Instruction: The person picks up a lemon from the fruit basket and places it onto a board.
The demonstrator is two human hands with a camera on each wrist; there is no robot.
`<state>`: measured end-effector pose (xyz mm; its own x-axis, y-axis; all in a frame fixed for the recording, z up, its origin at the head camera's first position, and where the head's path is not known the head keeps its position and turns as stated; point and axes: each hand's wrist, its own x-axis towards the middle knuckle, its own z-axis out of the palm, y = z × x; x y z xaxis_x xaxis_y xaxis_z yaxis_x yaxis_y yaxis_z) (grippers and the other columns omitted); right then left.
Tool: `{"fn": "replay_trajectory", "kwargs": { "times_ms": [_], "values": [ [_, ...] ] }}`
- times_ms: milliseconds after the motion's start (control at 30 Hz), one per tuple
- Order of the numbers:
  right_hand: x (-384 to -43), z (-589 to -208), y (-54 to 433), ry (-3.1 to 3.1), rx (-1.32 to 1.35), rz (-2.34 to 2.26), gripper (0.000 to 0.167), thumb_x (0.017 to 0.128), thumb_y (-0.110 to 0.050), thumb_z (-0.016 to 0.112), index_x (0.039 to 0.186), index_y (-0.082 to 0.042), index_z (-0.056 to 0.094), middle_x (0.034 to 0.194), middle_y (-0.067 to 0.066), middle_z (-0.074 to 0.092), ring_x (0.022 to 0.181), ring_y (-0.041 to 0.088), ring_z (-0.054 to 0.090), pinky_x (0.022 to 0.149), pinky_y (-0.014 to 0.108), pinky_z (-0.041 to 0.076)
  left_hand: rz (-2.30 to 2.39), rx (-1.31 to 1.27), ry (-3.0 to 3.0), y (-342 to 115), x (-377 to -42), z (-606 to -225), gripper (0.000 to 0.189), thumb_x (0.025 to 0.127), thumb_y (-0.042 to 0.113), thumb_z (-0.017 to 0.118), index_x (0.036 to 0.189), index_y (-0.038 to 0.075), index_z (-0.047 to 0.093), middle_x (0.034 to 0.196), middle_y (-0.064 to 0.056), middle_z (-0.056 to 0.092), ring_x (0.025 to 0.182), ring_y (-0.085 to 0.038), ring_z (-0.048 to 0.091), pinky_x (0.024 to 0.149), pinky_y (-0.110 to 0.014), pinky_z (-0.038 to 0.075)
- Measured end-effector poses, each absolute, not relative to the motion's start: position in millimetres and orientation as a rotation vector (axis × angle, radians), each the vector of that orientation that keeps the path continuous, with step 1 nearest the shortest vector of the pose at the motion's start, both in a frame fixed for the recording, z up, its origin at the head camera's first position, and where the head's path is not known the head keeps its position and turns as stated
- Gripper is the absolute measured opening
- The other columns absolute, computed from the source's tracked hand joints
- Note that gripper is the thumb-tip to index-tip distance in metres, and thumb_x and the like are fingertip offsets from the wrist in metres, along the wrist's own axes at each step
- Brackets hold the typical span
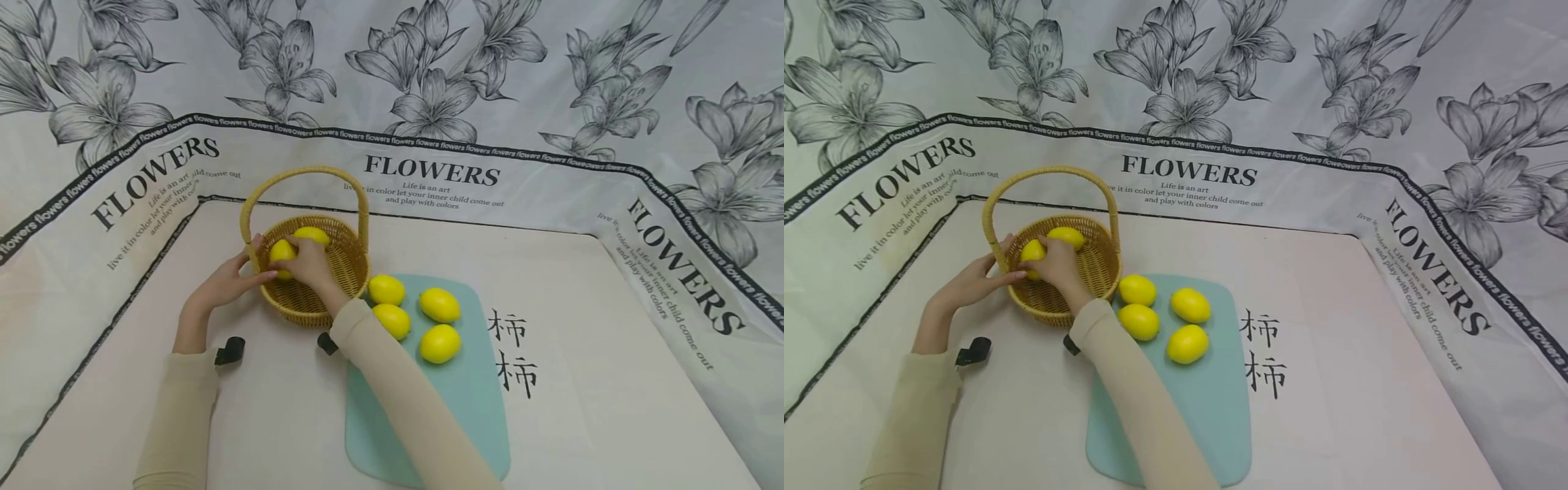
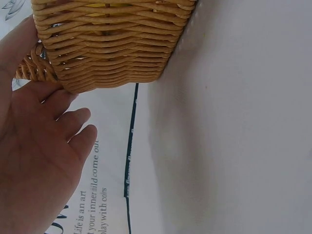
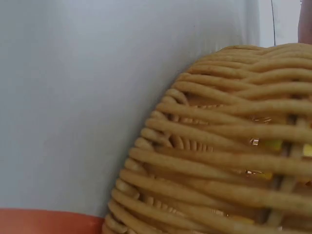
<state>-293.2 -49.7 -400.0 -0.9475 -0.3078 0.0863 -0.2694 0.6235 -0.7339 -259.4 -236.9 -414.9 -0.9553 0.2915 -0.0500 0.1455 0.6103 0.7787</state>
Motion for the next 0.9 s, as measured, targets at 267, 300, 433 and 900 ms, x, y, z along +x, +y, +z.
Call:
{"fn": "replay_trajectory", "kwargs": {
  "times_ms": [267, 300, 433, 900],
  "values": [
    [-290.4, -396.4, -46.2, 2.815, -0.5, -1.239, 0.064, 0.084, -0.029, 0.076, 0.139, -0.009, 0.052, 0.137, 0.006, 0.055, 0.119, 0.016, 0.055, 0.094, 0.024, 0.047, 1.264, 0.385, 2.669, -236.7, -258.6, -415.4, 0.088, 0.094, 0.045, 0.059, 0.156, 0.023, 0.001, 0.159, -0.018, 0.008, 0.141, -0.048, 0.01, 0.109, -0.067, 0.014],
    [-290.1, -395.7, -45.6, 2.817, -0.499, -1.24, 0.064, 0.084, -0.029, 0.076, 0.139, -0.009, 0.052, 0.137, 0.006, 0.055, 0.119, 0.016, 0.054, 0.094, 0.024, 0.047, 1.264, 0.39, 2.673, -236.8, -258.7, -415.6, 0.088, 0.094, 0.045, 0.06, 0.156, 0.023, 0.001, 0.159, -0.017, 0.008, 0.141, -0.048, 0.011, 0.109, -0.067, 0.014],
    [-289.1, -391.6, -42.4, 2.833, -0.517, -1.244, 0.063, 0.084, -0.029, 0.076, 0.139, -0.009, 0.052, 0.137, 0.006, 0.055, 0.121, 0.017, 0.053, 0.095, 0.025, 0.047, 1.265, 0.39, 2.671, -236.6, -259.3, -415.4, 0.088, 0.094, 0.045, 0.06, 0.155, 0.024, 0.001, 0.159, -0.017, 0.008, 0.141, -0.049, 0.011, 0.109, -0.068, 0.014],
    [-279.7, -378.0, -22.9, 2.854, -0.622, -1.216, 0.069, 0.083, -0.035, 0.075, 0.142, -0.012, 0.049, 0.14, 0.004, 0.053, 0.12, 0.015, 0.054, 0.09, 0.019, 0.048, 1.262, 0.349, 2.654, -237.8, -259.9, -414.3, 0.089, 0.093, 0.047, 0.06, 0.155, 0.027, 0.0, 0.161, -0.012, 0.004, 0.141, -0.049, 0.009, 0.107, -0.069, 0.014]
  ]
}}
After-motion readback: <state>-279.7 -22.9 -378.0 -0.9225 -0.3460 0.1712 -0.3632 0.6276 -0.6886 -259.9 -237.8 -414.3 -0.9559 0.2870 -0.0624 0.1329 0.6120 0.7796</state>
